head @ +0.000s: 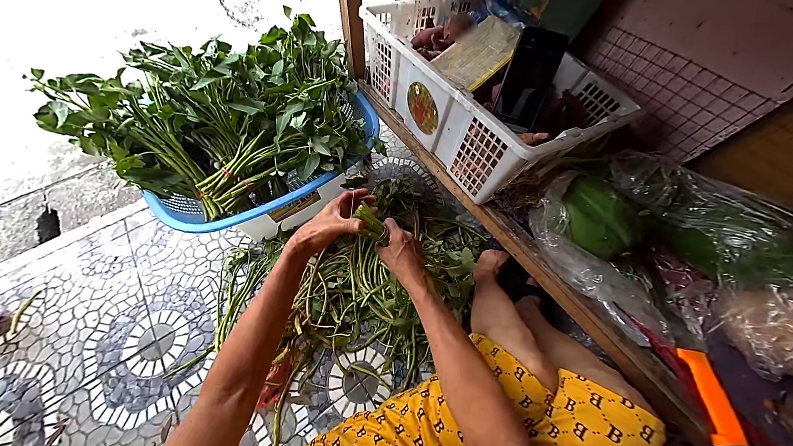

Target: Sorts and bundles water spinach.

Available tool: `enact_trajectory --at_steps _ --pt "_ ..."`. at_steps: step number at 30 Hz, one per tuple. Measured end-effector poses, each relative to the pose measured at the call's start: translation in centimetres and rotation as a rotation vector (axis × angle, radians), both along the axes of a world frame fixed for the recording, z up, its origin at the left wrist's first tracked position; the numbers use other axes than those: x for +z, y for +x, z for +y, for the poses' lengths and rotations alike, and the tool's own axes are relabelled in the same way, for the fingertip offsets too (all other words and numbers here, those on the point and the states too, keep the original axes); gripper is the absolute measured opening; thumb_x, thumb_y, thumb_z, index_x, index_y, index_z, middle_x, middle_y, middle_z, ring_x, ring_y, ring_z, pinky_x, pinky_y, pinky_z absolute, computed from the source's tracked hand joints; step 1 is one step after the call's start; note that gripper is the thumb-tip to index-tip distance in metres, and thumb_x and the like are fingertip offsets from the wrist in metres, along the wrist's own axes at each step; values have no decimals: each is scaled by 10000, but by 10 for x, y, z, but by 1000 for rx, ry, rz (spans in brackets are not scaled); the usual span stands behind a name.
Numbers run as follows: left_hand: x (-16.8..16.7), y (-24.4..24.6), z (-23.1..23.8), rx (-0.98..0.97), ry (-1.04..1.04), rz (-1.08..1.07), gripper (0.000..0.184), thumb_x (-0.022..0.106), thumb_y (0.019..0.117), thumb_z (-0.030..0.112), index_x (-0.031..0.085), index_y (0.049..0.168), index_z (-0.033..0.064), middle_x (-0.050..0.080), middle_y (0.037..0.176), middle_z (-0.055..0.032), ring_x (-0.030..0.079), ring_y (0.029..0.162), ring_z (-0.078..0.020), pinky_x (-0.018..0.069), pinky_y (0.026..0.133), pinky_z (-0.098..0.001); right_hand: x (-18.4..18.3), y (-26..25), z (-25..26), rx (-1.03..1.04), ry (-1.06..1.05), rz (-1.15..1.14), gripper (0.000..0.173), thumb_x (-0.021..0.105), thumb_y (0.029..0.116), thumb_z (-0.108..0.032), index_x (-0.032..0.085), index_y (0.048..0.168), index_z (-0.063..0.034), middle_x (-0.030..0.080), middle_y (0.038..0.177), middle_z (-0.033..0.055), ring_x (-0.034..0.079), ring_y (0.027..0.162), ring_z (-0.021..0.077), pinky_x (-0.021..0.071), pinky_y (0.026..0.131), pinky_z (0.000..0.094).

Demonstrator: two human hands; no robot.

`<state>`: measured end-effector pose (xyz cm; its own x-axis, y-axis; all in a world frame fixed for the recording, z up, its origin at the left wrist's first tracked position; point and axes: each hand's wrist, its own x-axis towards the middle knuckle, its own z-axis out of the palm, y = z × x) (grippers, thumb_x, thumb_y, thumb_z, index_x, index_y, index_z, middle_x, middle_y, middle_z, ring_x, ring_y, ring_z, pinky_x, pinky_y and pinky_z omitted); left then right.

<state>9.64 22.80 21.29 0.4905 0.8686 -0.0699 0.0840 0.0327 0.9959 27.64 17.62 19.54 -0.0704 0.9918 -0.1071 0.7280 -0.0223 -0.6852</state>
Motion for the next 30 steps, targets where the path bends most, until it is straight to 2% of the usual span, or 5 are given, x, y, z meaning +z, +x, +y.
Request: enact_trajectory --at_steps 9,16,22,25,30 --pt "3 34 -66 -234 907 392 292 591 1021 258 790 1000 46 766 965 -99 708 982 -236 483 1013 -458 -13 2 -3 48 4 -8 293 585 1013 -123 634 1258 30 698 1103 278 668 1091 447 495 942 617" --pt "-53 30 -102 387 -306 -912 321 419 1072 144 730 1006 98 566 547 117 521 477 23 500 569 -162 -26 21 23 -352 -129 490 462 744 909 -87 570 1321 29 662 1013 248 662 768 322 572 741 491" --pt "-40 42 -76 567 -397 -1053 404 312 1131 213 466 1367 -77 691 1264 -183 680 1192 -222 520 1055 -315 -1 3 5 -179 -8 326 425 762 916 -129 609 1268 51 682 1084 291 673 1023 427 515 927 601" --pt "-35 31 -61 397 -236 -767 731 799 882 360 469 1379 -63 690 1228 -154 698 1102 -199 556 1006 -334 -5 0 1 -83 47 230 369 734 915 -113 628 1237 33 699 1029 275 685 1009 435 517 916 611" --pt "-11 3 -39 226 -28 -93 931 845 747 434 426 1457 0 635 1305 -104 641 1131 -155 540 982 -342 -16 -5 -2 83 114 34 283 664 953 -119 642 1179 51 711 1037 258 695 1018 427 520 912 588"
